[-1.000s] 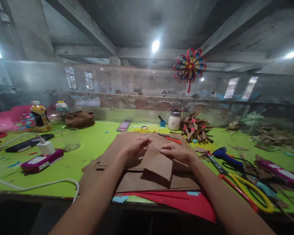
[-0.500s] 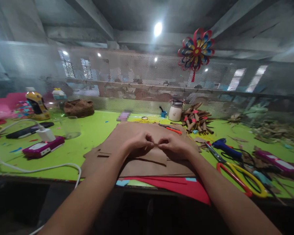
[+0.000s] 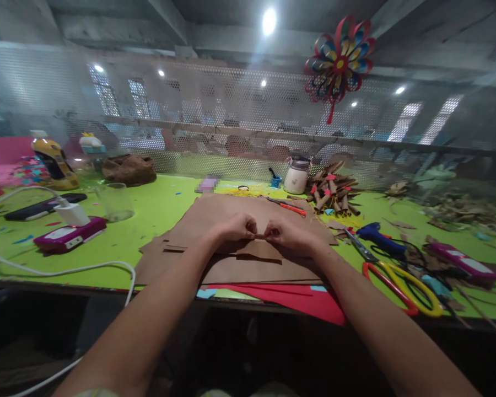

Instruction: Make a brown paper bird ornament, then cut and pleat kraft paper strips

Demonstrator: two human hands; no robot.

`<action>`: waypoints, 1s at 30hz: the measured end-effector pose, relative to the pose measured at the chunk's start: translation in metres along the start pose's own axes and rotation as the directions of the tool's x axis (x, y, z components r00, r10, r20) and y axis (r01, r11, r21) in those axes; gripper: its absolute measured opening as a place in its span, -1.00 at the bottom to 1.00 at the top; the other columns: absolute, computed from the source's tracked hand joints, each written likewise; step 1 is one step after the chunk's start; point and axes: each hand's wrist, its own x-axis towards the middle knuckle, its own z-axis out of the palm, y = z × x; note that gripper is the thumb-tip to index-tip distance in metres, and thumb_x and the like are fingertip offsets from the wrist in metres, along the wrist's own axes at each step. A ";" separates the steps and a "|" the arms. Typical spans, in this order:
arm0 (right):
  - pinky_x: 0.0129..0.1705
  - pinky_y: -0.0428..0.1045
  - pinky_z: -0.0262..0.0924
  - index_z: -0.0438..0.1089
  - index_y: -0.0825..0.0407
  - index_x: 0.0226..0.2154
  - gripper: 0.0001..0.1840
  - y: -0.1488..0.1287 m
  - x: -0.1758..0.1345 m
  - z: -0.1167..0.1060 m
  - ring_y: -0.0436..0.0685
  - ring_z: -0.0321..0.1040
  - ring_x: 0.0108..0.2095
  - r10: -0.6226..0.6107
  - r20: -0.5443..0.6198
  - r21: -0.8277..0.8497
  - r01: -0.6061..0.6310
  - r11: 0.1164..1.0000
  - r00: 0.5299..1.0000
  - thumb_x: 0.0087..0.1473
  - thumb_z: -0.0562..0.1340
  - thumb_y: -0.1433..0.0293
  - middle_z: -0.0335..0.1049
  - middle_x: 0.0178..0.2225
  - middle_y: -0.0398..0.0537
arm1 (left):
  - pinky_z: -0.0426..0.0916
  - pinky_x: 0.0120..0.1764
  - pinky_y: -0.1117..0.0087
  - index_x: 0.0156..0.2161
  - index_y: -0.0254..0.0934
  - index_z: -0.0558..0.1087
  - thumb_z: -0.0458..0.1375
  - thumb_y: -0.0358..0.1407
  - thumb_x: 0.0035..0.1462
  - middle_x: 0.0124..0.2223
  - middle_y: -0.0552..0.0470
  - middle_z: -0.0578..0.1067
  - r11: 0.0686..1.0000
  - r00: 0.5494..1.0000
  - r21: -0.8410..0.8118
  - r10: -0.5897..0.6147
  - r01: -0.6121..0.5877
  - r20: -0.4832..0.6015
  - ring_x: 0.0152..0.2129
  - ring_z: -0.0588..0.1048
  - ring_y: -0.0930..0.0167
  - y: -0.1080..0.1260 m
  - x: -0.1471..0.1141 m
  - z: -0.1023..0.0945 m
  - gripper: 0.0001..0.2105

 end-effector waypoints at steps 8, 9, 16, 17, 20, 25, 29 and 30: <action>-0.43 -0.13 -0.04 0.47 0.09 -0.40 -0.84 -0.011 -0.010 -0.009 -0.01 0.15 -0.46 0.090 0.004 -0.174 -0.088 0.981 0.996 -0.07 0.17 0.45 0.38 -0.50 -0.12 | 0.16 -0.40 0.44 -0.42 -0.36 0.48 0.17 -0.38 -0.13 -0.52 0.08 0.41 0.996 0.998 0.084 -0.040 0.035 0.055 -0.51 0.26 0.46 0.010 -0.013 -0.001 -0.89; -0.43 -0.13 -0.05 0.46 0.09 -0.40 -0.84 -0.012 -0.010 -0.011 -0.01 0.15 -0.45 0.084 0.015 -0.197 -0.079 0.977 0.996 -0.07 0.17 0.45 0.39 -0.48 -0.11 | 0.15 -0.40 0.44 -0.40 -0.35 0.48 0.16 -0.38 -0.14 -0.51 0.08 0.41 0.995 0.997 0.093 -0.043 0.037 0.062 -0.51 0.26 0.46 0.011 -0.014 -0.001 -0.88; -0.44 -0.10 -0.09 0.46 0.04 -0.37 -0.84 -0.024 -0.014 -0.020 0.01 0.18 -0.45 0.120 0.100 -0.360 -0.076 0.930 0.988 -0.03 0.17 0.40 0.42 -0.42 -0.08 | 0.15 -0.39 0.44 -0.30 -0.27 0.48 0.09 -0.43 -0.13 -0.40 0.06 0.44 0.954 0.989 0.299 -0.046 0.003 0.138 -0.49 0.30 0.45 0.018 -0.015 -0.010 -0.78; -0.44 -0.10 -0.09 0.46 0.03 -0.36 -0.83 -0.026 -0.015 -0.021 0.02 0.20 -0.45 0.118 0.097 -0.383 -0.073 0.921 0.988 -0.02 0.16 0.39 0.43 -0.40 -0.07 | 0.15 -0.39 0.45 -0.28 -0.26 0.47 0.09 -0.44 -0.14 -0.39 0.07 0.45 0.945 0.988 0.327 -0.043 -0.008 0.149 -0.48 0.31 0.45 0.019 -0.015 -0.011 -0.76; -0.43 -0.08 -0.09 0.45 0.01 -0.31 -0.79 -0.032 -0.015 -0.020 0.04 0.23 -0.41 0.096 0.091 -0.432 -0.047 0.901 0.991 0.03 0.13 0.36 0.45 -0.35 -0.04 | 0.14 -0.42 0.47 -0.28 -0.27 0.45 0.09 -0.44 -0.13 -0.39 0.07 0.45 0.920 0.986 0.390 -0.022 -0.044 0.164 -0.49 0.31 0.45 0.024 -0.016 -0.010 -0.76; -0.38 -0.06 -0.06 0.46 0.05 -0.35 -0.64 -0.040 -0.010 -0.014 0.11 0.27 -0.36 0.154 0.019 -0.523 -0.121 0.844 0.988 0.13 0.03 0.22 0.46 -0.34 0.06 | 0.09 -0.48 0.46 -0.33 -0.30 0.44 0.03 -0.28 0.04 -0.45 0.04 0.43 0.863 0.998 0.504 0.014 -0.043 0.061 -0.56 0.27 0.47 0.028 -0.015 0.002 -0.82; -0.40 -0.05 -0.09 0.46 0.06 -0.36 -0.65 -0.042 -0.008 -0.014 0.10 0.26 -0.37 0.144 0.034 -0.537 -0.103 0.837 0.989 0.14 0.02 0.24 0.45 -0.31 0.07 | 0.08 -0.49 0.46 -0.33 -0.31 0.44 0.05 -0.29 0.01 -0.41 0.01 0.44 0.857 1.000 0.514 0.022 -0.029 0.021 -0.54 0.29 0.45 0.028 -0.016 0.007 -0.83; -0.42 -0.06 -0.11 0.45 0.05 -0.36 -0.69 -0.042 -0.009 -0.015 0.08 0.25 -0.39 0.144 0.045 -0.530 -0.098 0.842 0.989 0.12 0.04 0.27 0.44 -0.32 0.05 | 0.08 -0.50 0.45 -0.33 -0.31 0.44 0.05 -0.31 -0.01 -0.40 0.00 0.44 0.859 1.000 0.511 0.018 -0.029 0.026 -0.53 0.29 0.44 0.028 -0.018 0.007 -0.84</action>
